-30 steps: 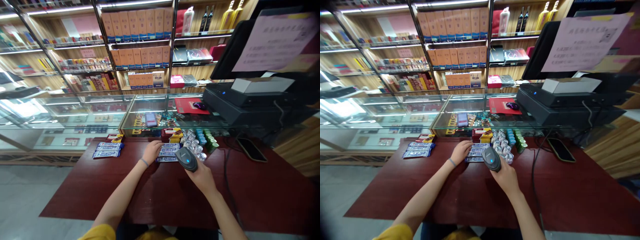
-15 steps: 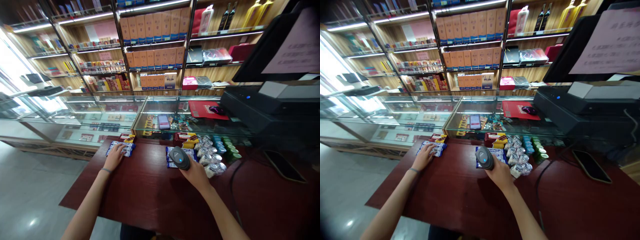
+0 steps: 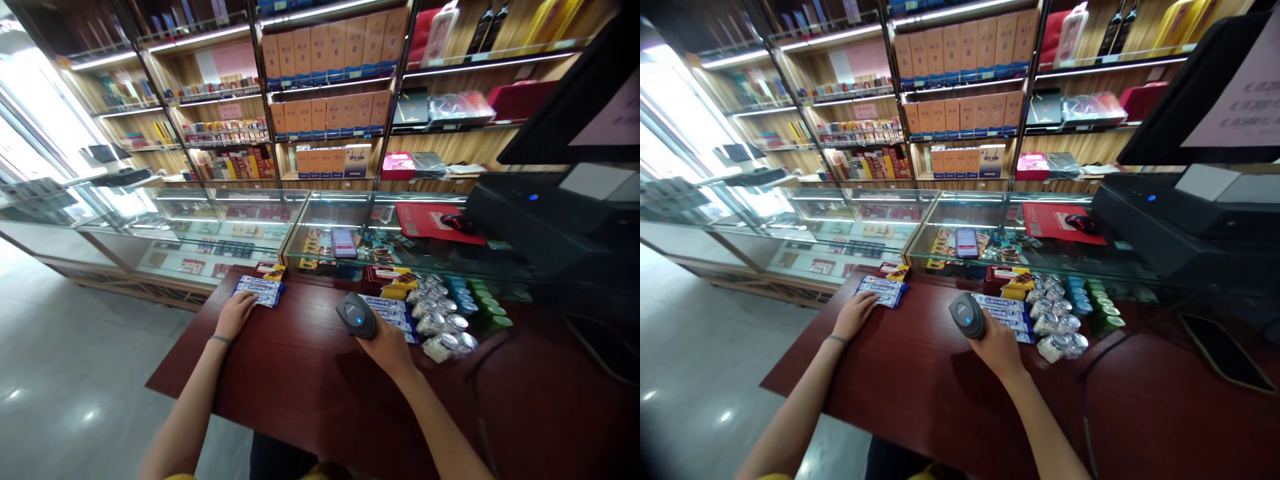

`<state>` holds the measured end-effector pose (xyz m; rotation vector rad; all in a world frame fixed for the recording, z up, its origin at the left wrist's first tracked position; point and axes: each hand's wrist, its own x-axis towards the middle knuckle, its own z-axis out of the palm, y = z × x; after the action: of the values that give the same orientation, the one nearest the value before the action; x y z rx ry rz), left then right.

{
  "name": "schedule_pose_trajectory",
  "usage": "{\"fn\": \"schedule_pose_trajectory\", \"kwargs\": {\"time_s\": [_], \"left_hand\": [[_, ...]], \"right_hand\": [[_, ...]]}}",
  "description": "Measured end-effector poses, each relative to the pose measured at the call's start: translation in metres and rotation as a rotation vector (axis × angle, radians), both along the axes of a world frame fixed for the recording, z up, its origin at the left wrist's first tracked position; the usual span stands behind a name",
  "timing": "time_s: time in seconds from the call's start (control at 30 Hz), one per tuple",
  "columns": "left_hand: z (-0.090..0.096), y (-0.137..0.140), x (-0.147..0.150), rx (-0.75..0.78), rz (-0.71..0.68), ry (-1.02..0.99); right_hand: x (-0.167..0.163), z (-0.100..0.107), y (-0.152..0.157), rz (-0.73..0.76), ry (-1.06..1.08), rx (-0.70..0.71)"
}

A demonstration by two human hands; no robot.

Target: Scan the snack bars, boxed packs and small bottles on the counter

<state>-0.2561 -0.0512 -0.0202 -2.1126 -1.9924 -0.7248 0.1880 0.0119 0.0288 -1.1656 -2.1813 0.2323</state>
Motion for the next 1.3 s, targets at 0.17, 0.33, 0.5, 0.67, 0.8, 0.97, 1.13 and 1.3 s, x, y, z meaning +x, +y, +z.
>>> {"fn": "schedule_pose_trajectory", "kwargs": {"time_s": [0.17,0.33,0.5,0.67,0.8,0.97,1.13,1.3], "left_hand": [[0.024,-0.003,0.033,0.083,0.095,-0.222],[0.044,0.032,0.109,0.021,0.137,-1.055],[0.037,0.058,0.183,-0.231,-0.092,-1.825],[0.019,0.052,0.202,-0.328,-0.163,-2.031],[0.013,0.05,0.195,-0.341,-0.163,-2.04],[0.012,0.052,0.198,-0.327,-0.164,-2.014],[0.011,0.05,0.199,-0.344,-0.19,-1.965],[0.013,0.05,0.198,-0.304,-0.201,-1.962]], "right_hand": [[0.003,-0.003,-0.001,0.032,0.096,0.042],[0.006,0.003,-0.007,0.07,0.124,0.045],[0.012,0.009,-0.012,0.092,0.084,-0.008],[0.017,0.007,-0.011,0.11,0.064,-0.055],[0.014,0.002,-0.012,0.141,0.071,-0.083],[0.012,0.005,-0.014,0.192,0.054,-0.134],[0.014,0.006,-0.015,0.164,0.037,-0.119],[0.018,0.014,-0.014,0.106,0.026,-0.057]]}}
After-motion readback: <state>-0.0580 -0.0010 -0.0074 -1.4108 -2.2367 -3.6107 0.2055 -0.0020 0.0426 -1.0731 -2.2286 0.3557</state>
